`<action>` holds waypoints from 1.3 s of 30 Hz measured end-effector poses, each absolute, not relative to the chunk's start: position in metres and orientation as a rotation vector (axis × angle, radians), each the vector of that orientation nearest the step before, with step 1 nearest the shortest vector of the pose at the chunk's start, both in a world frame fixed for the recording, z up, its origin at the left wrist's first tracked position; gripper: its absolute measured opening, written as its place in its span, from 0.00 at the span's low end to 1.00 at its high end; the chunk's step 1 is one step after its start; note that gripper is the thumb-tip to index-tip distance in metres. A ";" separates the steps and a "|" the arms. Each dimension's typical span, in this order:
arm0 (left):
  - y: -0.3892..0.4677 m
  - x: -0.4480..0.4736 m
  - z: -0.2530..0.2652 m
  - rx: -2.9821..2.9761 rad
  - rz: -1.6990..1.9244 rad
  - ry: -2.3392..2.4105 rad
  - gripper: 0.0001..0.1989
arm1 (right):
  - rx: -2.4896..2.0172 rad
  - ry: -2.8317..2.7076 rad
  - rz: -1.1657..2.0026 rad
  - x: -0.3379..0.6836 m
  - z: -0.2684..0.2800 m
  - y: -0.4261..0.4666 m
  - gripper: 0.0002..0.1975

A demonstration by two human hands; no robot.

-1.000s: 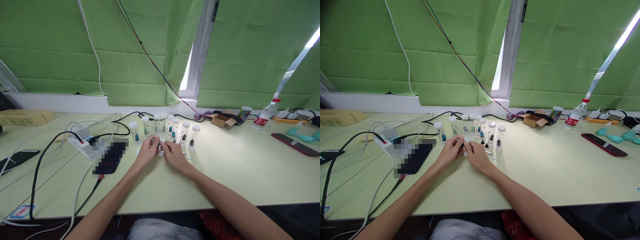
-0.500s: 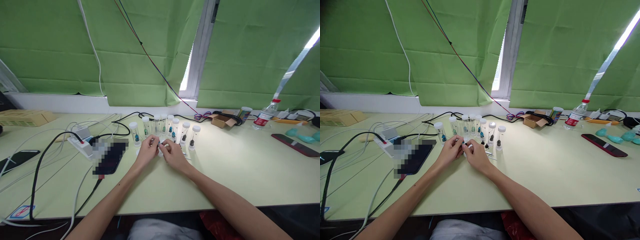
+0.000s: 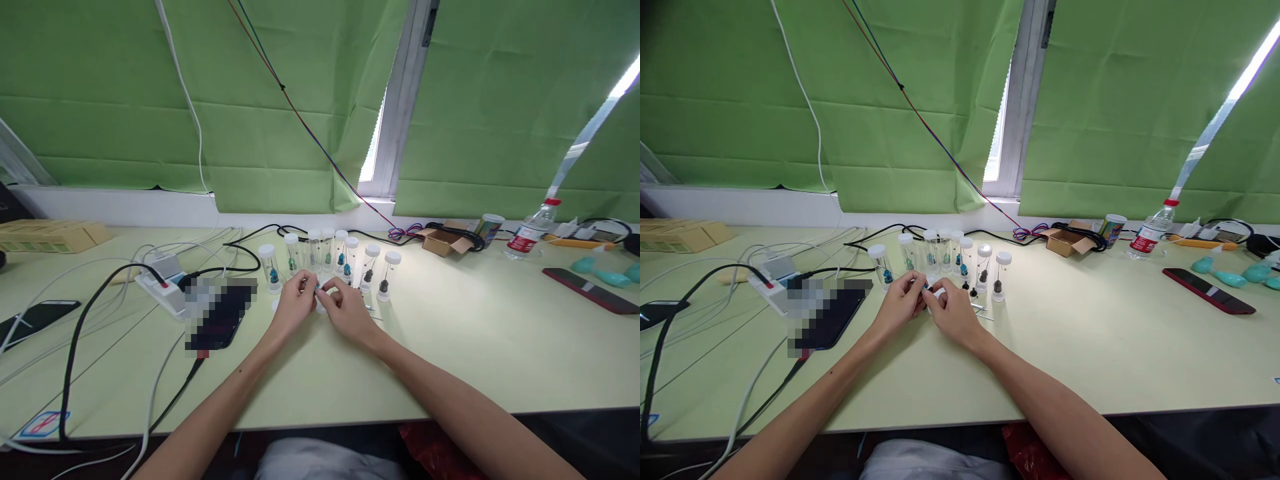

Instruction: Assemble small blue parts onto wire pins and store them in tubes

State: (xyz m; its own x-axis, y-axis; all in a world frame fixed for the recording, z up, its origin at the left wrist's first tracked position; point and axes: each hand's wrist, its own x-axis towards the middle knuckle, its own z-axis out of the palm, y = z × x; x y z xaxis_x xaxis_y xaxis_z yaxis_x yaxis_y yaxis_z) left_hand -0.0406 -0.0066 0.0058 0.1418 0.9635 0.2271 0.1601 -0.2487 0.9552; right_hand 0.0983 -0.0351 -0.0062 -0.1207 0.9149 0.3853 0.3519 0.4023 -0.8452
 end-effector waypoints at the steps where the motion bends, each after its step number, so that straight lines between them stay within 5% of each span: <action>1: -0.007 -0.040 0.006 1.571 1.206 1.119 0.14 | -1.116 -1.682 0.717 0.098 -0.006 -0.035 0.10; 14: -0.006 -0.040 0.003 1.584 1.171 1.103 0.15 | -1.139 -1.728 0.672 0.097 -0.005 -0.034 0.22; 22: -0.006 -0.040 0.006 1.563 1.212 1.146 0.14 | -1.135 -1.685 0.735 0.098 -0.007 -0.035 0.08; 32: -0.005 -0.040 0.003 1.593 1.183 1.133 0.15 | -1.137 -1.725 0.663 0.097 -0.009 -0.032 0.20; 39: -0.007 -0.040 0.007 1.564 1.190 1.147 0.13 | -1.136 -1.699 0.724 0.098 -0.010 -0.033 0.08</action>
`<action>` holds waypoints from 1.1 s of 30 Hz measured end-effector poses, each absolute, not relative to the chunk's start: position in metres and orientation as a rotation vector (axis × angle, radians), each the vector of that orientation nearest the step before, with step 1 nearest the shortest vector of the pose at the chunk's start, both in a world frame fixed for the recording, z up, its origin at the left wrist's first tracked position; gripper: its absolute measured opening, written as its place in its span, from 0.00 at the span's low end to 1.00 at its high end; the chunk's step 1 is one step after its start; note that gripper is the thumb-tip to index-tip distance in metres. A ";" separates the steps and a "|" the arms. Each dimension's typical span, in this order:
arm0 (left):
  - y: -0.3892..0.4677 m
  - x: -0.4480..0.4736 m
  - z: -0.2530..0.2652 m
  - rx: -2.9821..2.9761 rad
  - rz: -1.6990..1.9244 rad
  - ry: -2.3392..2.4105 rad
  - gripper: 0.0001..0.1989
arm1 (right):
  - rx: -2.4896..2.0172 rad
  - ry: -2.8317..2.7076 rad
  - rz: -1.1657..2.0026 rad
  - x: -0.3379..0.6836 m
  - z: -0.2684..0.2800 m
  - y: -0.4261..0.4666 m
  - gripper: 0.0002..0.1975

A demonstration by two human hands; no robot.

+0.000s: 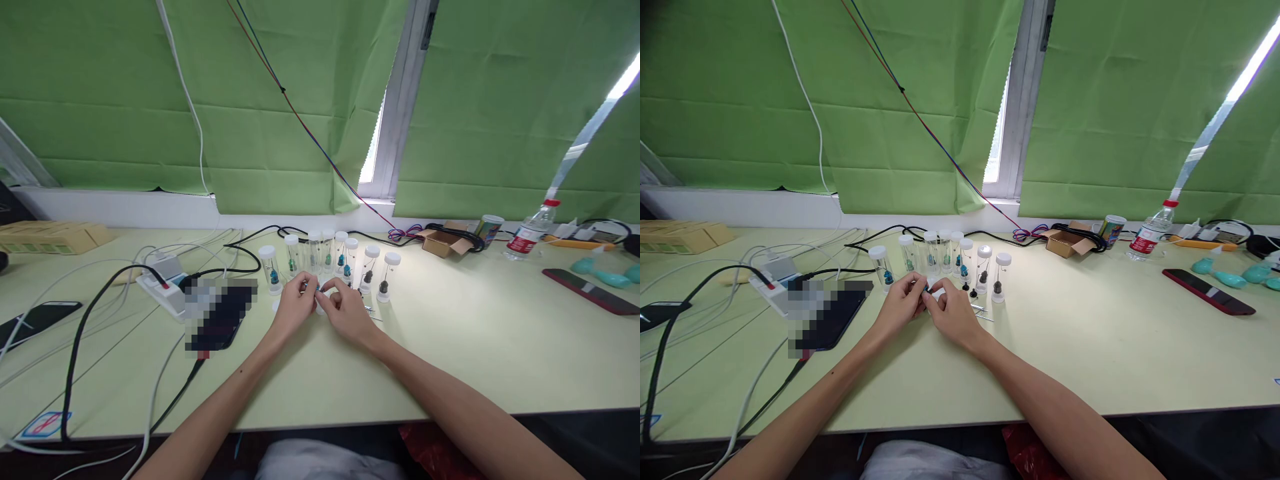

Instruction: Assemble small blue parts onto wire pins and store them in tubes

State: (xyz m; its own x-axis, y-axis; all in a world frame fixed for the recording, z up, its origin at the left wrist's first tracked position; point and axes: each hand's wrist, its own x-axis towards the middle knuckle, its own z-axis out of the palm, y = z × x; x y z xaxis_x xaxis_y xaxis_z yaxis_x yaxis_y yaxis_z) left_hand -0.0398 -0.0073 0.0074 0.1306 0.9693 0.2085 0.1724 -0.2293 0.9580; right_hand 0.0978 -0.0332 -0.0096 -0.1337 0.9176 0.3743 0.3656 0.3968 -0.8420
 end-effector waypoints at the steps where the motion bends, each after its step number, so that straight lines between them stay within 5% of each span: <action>1: -0.007 -0.040 0.008 1.562 1.194 1.146 0.13 | -1.132 -1.699 0.723 0.098 -0.010 -0.033 0.08; 14: -0.006 -0.040 0.005 1.593 1.173 1.152 0.14 | -1.118 -1.733 0.623 0.097 -0.010 -0.032 0.18; 22: -0.010 -0.038 0.011 1.569 1.182 1.169 0.13 | -1.144 -1.712 0.695 0.097 -0.008 -0.034 0.08; 33: -0.009 -0.039 0.011 1.586 1.185 1.149 0.15 | -1.149 -1.776 0.617 0.098 -0.006 -0.035 0.13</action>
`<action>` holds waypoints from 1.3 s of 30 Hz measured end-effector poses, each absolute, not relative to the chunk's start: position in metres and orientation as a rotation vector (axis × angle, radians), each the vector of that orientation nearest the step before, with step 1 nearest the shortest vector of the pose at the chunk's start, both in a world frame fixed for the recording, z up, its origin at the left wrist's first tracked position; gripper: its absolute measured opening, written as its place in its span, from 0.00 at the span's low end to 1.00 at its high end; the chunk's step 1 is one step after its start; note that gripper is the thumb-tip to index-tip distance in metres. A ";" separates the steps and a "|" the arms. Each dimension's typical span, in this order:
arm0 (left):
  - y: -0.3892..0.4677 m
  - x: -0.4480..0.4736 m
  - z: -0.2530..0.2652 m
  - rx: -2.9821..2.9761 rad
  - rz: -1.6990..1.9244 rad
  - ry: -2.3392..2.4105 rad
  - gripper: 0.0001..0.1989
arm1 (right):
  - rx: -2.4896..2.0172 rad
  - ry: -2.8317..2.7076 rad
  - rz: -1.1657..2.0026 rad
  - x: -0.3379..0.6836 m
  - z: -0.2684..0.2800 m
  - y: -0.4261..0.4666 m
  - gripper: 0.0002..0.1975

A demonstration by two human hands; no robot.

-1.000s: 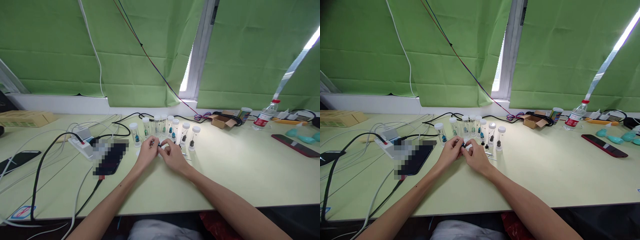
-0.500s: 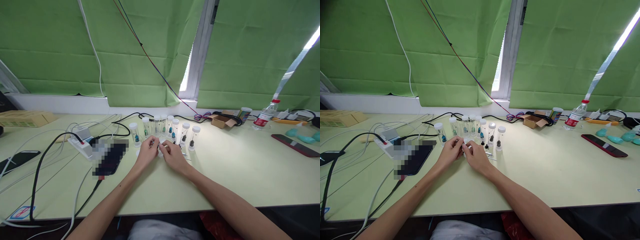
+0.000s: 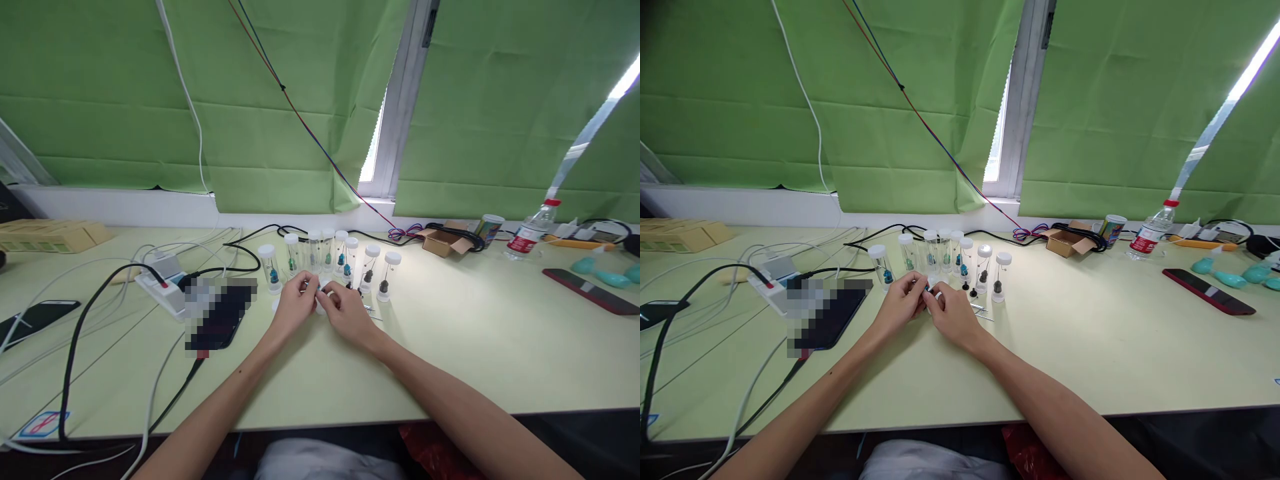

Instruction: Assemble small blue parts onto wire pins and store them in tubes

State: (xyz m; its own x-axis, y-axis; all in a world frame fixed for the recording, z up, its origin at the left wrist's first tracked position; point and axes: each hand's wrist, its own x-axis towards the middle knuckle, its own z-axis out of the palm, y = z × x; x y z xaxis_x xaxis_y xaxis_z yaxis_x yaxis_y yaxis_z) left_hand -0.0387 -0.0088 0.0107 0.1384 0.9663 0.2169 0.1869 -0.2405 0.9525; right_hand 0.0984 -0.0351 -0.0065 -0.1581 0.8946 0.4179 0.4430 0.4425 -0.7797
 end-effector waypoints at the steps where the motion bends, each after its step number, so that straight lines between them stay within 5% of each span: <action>1: -0.009 -0.039 0.011 1.592 1.183 1.147 0.15 | -1.150 -1.778 0.617 0.098 -0.006 -0.035 0.13; 39: -0.013 -0.040 0.014 1.792 1.158 1.235 0.15 | -1.169 -1.905 0.615 0.099 -0.004 -0.038 0.10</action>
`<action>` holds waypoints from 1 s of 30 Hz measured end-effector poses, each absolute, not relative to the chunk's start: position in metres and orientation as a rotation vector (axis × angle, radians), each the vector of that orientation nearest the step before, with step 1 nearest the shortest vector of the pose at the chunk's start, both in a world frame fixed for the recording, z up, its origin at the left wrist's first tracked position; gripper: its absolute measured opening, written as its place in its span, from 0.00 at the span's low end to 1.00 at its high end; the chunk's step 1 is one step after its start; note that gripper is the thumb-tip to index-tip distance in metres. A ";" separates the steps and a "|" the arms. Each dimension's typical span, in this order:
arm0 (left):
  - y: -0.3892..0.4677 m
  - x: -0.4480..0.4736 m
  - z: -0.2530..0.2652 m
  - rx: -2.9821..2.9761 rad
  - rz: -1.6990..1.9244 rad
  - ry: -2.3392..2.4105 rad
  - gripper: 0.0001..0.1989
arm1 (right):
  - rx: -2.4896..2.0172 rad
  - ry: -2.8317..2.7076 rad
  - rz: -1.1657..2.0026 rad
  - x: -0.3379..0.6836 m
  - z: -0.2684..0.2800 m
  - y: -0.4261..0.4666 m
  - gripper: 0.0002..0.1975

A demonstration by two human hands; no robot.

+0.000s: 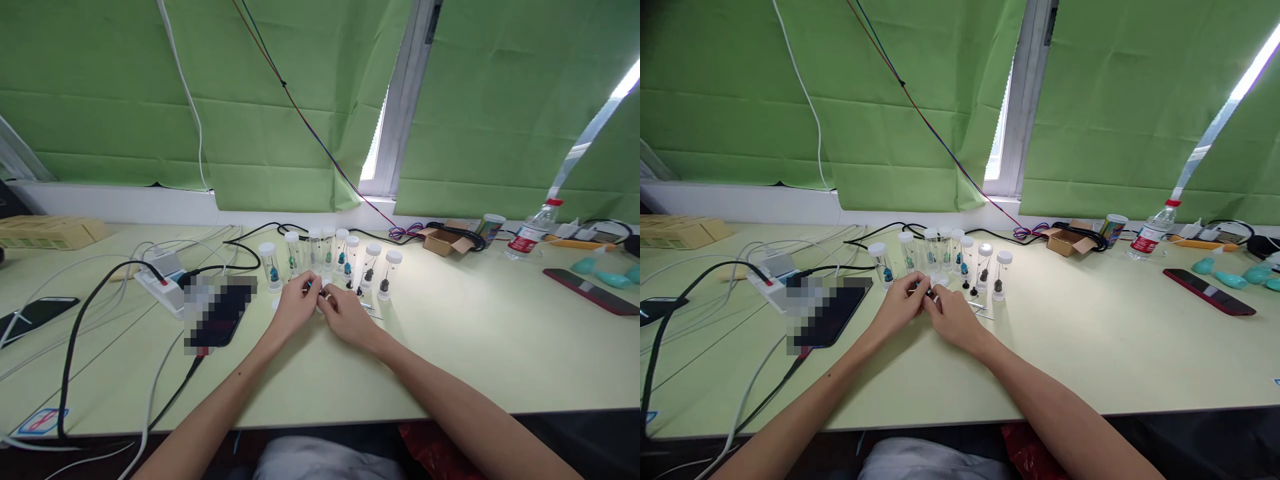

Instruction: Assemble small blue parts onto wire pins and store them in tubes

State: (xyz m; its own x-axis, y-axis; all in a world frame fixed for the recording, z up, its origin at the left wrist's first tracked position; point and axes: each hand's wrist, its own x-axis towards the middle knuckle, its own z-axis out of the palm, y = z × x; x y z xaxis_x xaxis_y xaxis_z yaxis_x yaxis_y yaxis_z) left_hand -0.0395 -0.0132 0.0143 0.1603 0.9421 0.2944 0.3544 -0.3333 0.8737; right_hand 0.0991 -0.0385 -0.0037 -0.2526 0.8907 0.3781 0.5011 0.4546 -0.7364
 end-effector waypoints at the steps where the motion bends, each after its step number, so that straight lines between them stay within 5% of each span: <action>1: -0.013 -0.039 0.014 1.792 1.159 1.235 0.15 | -1.169 -1.902 0.614 0.099 -0.004 -0.038 0.10; 30: -0.013 -0.040 0.014 1.850 1.144 1.252 0.15 | -1.137 -1.902 0.628 0.099 -0.004 -0.039 0.11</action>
State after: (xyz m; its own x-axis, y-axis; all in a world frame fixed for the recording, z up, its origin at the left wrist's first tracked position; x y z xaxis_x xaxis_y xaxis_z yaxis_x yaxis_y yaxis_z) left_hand -0.0397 -0.0126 0.0142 0.1751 0.9335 0.3129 0.3951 -0.3577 0.8461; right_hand 0.0987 -0.0387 -0.0038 -0.2619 0.8831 0.3893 0.4777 0.4691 -0.7428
